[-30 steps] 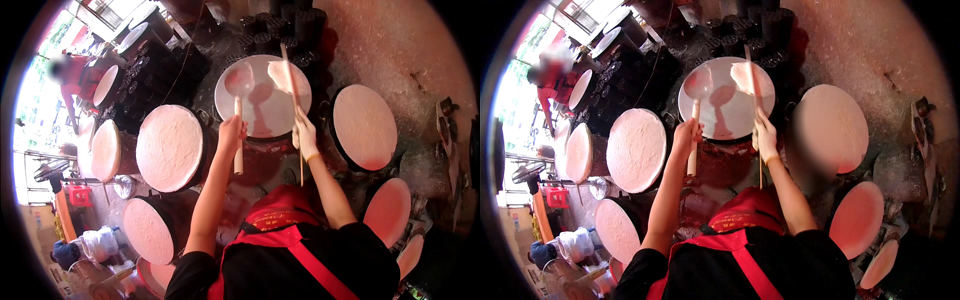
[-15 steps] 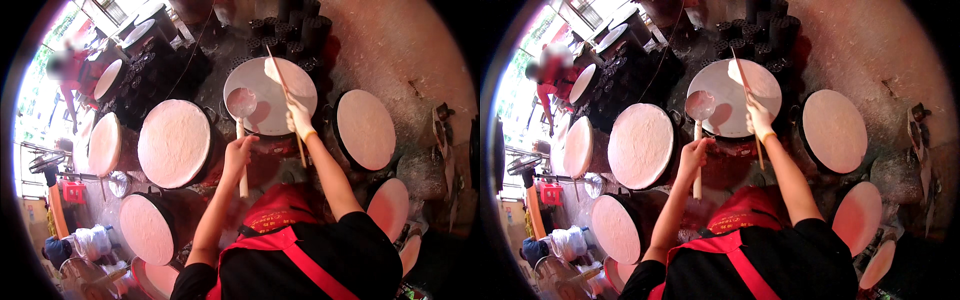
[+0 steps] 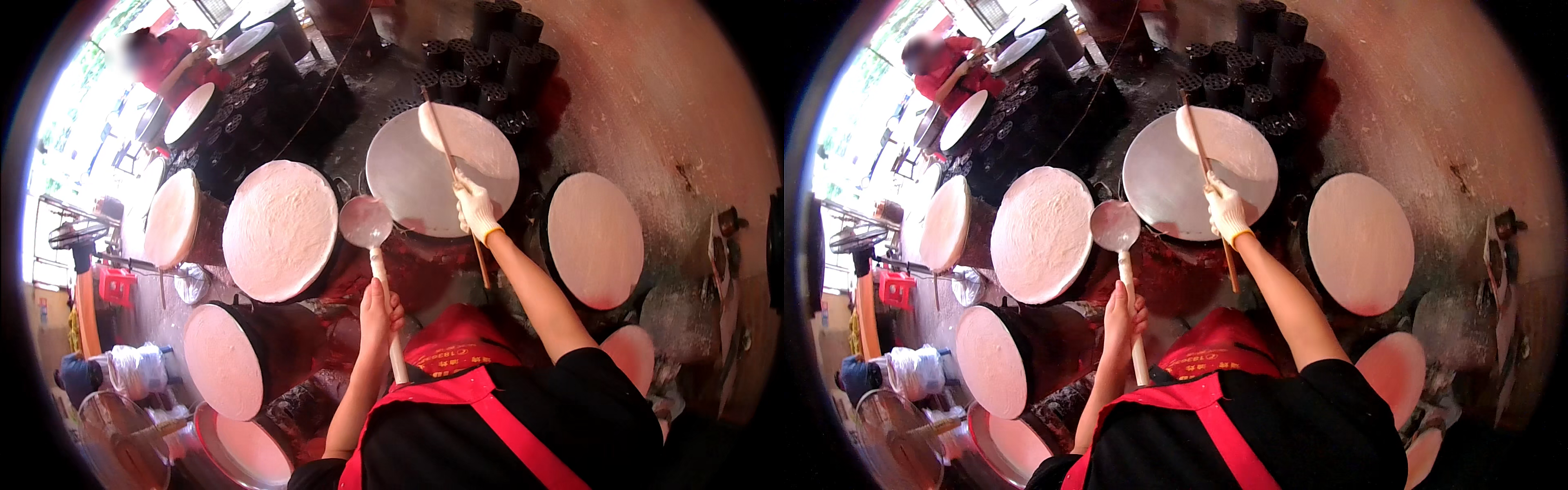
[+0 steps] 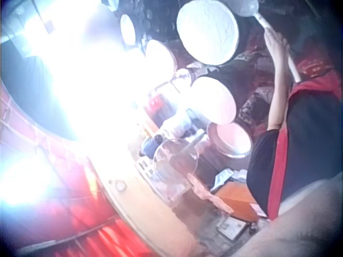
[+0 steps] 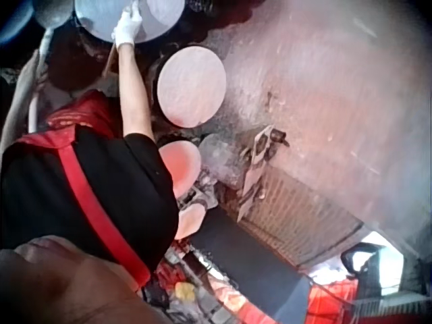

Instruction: The person spreads liquid batter onto multiple circular hot plates using a handheld tool and removes the cooked wrappers with a spatula, placing them in a stack.

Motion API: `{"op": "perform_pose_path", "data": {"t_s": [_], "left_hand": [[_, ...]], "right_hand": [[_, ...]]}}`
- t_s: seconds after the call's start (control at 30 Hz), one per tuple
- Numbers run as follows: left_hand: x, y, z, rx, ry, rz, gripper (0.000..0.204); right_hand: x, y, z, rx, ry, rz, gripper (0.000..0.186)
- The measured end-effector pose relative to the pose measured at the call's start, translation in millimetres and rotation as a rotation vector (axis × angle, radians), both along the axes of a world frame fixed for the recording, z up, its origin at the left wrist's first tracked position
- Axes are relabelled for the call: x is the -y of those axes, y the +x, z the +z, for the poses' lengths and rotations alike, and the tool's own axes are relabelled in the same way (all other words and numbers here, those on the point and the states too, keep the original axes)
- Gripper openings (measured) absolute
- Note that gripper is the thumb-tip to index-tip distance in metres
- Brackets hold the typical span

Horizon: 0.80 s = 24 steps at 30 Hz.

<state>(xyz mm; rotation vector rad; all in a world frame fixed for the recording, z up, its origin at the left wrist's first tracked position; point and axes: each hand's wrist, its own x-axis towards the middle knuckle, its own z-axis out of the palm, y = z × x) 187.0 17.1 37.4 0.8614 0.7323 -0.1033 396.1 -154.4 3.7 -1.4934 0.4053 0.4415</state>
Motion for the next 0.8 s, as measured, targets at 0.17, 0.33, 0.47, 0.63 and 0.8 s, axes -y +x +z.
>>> {"op": "perform_pose_path", "data": {"t_s": [0.17, 0.33, 0.47, 0.63, 0.8], "left_hand": [[14.8, -7.0, -18.2, -0.042, -0.03, 0.059, 0.027], [52.0, -14.6, -19.8, -0.059, 0.094, 0.21, 0.023], [74.8, -21.9, -13.3, -0.028, -0.126, 0.278, 0.022], [90.4, -46.0, -32.8, -0.034, -0.304, 0.416, 0.029], [98.5, -58.7, -24.6, -0.129, -0.25, 0.513, 0.031]], "right_hand": [[81.5, -12.6, 11.3, -0.006, 0.077, 0.194, 0.038], [108.8, 10.4, -22.6, 0.068, -0.076, 0.071, 0.036], [60.9, 40.2, -12.8, 0.058, -0.049, 0.272, 0.035], [79.0, 41.8, 7.2, -0.015, 0.029, 0.657, 0.027], [161.3, 72.0, 10.4, -0.013, 0.025, 0.735, 0.04]]}}
